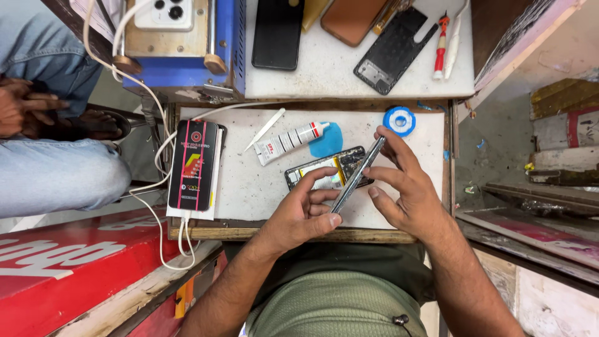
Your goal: The person cleans a phone back cover with a blue adhesive remover putty, then squeezes adhesive from a tube onto the cover and along its edges. They pick up a phone with a shattered back glass, hold the cover against it, and press the parts together while handling the phone body.
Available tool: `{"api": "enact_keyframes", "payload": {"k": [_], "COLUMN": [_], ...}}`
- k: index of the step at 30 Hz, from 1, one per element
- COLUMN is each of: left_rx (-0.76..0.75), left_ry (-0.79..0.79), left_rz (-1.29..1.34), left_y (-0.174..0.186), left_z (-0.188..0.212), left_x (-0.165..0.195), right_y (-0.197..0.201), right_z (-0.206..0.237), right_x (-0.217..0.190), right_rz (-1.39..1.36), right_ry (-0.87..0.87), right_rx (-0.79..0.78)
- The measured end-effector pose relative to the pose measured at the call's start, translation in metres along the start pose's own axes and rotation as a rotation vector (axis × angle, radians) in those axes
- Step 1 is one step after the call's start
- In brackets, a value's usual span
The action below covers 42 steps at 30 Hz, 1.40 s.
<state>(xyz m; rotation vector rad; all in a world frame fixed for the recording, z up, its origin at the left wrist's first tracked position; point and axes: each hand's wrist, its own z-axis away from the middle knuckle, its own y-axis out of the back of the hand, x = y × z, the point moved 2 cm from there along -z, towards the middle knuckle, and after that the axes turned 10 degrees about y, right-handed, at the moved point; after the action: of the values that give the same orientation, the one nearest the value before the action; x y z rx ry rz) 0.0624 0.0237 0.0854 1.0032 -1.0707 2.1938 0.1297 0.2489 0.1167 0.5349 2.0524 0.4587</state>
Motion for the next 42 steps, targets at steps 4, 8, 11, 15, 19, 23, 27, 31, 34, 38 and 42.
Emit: {"api": "enact_keyframes", "payload": {"k": [4, 8, 11, 15, 19, 23, 27, 31, 34, 38, 42], "left_rx": [-0.005, 0.011, 0.036, 0.057, 0.057, 0.048, 0.020, -0.082, -0.130, -0.210, -0.339], "left_ry": [-0.006, 0.003, 0.010, -0.003, -0.015, 0.000, 0.019, -0.041, -0.114, -0.111, -0.129], "left_rz": [0.022, 0.021, 0.004, -0.037, -0.032, 0.001, 0.039, 0.110, 0.224, 0.442, 0.633], "left_y": [0.000, 0.001, 0.001, 0.000, 0.000, 0.002, 0.004, 0.004, 0.004, 0.003, -0.002], "left_z": [0.004, 0.004, 0.005, 0.004, 0.002, 0.000, -0.004, -0.007, -0.010, -0.014, -0.019], "left_x": [0.002, -0.001, -0.002, -0.001, -0.004, -0.009, -0.014, -0.023, -0.033, -0.046, -0.053], "right_y": [0.001, -0.003, -0.005, -0.005, -0.004, -0.005, -0.006, -0.004, 0.000, 0.009, 0.016], "right_z": [0.000, 0.003, 0.002, 0.002, 0.001, 0.001, 0.001, 0.005, 0.010, 0.019, 0.021], "right_x": [0.000, 0.004, 0.005, 0.000, -0.002, 0.001, -0.001, 0.000, 0.001, -0.001, -0.006], "right_rz": [0.000, 0.017, 0.021, -0.021, -0.007, -0.001, -0.005, -0.135, -0.305, -0.314, -0.314], "right_ry": [0.022, 0.006, 0.006, -0.057, -0.091, -0.156, -0.110, -0.075, 0.008, 0.063, 0.092], "right_rx": [-0.004, 0.003, 0.033, 0.035, 0.005, 0.012, 0.084, 0.213, 0.334, 0.386, 0.417]}}
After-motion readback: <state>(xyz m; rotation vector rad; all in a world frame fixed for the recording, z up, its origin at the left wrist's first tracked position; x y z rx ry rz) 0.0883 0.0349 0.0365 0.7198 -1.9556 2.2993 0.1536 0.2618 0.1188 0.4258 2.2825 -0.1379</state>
